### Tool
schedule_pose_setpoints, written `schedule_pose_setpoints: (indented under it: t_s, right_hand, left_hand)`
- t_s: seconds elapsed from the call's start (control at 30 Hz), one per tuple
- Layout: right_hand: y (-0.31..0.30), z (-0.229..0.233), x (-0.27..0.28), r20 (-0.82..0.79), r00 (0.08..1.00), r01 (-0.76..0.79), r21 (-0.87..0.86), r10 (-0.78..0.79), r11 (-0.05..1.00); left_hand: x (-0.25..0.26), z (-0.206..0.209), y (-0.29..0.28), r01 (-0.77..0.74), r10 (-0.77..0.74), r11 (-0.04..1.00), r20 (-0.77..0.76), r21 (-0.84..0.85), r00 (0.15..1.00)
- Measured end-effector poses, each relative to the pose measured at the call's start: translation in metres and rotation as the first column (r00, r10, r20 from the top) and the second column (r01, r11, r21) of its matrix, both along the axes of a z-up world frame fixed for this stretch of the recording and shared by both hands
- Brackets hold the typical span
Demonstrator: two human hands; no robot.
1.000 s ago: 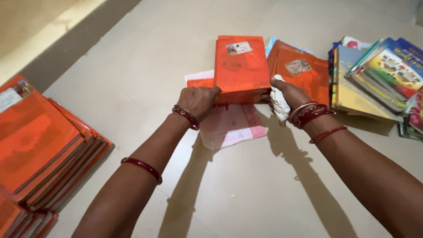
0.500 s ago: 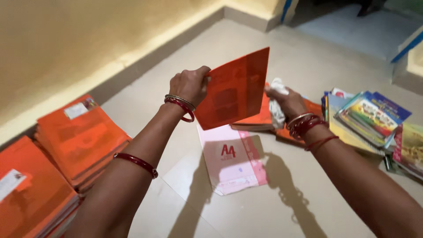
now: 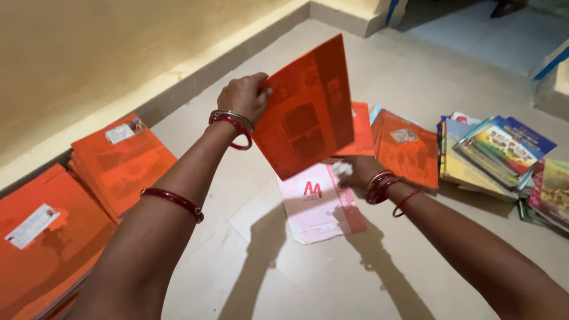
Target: The person sits on the floor and wipes the covers of several orange notebooks with a white cloth. They handle each notebook one at a time, wiping both front and back covers, then stacking them.
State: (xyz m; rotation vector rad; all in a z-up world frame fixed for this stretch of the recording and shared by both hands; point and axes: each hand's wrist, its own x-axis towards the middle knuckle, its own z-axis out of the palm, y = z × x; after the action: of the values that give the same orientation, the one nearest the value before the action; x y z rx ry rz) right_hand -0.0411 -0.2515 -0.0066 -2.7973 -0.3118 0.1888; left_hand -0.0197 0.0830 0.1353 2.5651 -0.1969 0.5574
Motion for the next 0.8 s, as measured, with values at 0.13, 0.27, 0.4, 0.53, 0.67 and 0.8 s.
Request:
schedule_pose_setpoints:
  t_s: [0.13,0.27,0.4,0.53,0.67,0.8]
  right_hand:
    - [0.014,-0.058,-0.011,-0.217,0.976,-0.085,-0.240,0.032,0.967]
    - [0.021,-0.078,-0.028,-0.374,0.880,0.205,-0.258,-0.293,0.944]
    - [0.035,-0.089,-0.031,-0.333,0.940,-0.130,-0.545,-0.071,0.828]
    - [0.039,-0.094,-0.020,-0.279,0.960,-0.155,-0.551,-0.006,0.820]
    - [0.035,-0.083,-0.008,-0.323,0.910,0.164,-0.293,-0.259,0.942]
    - [0.037,-0.075,-0.015,-0.379,0.850,0.320,-0.178,-0.365,0.930]
  left_hand:
    - [-0.007,-0.014,-0.004,-0.100,0.100,0.995,-0.043,-0.010,0.994]
    - [-0.001,-0.035,0.006,-0.143,0.144,0.989,-0.003,0.038,0.990]
    - [0.007,-0.073,0.019,-0.140,0.135,0.976,0.040,0.165,0.990]
    - [0.015,-0.107,0.018,-0.057,0.030,0.970,0.117,0.238,0.993]
    - [0.017,-0.120,0.007,-0.017,-0.007,0.956,0.082,0.294,0.997]
    - [0.010,-0.122,-0.004,0.018,-0.004,0.962,-0.055,0.273,0.998]
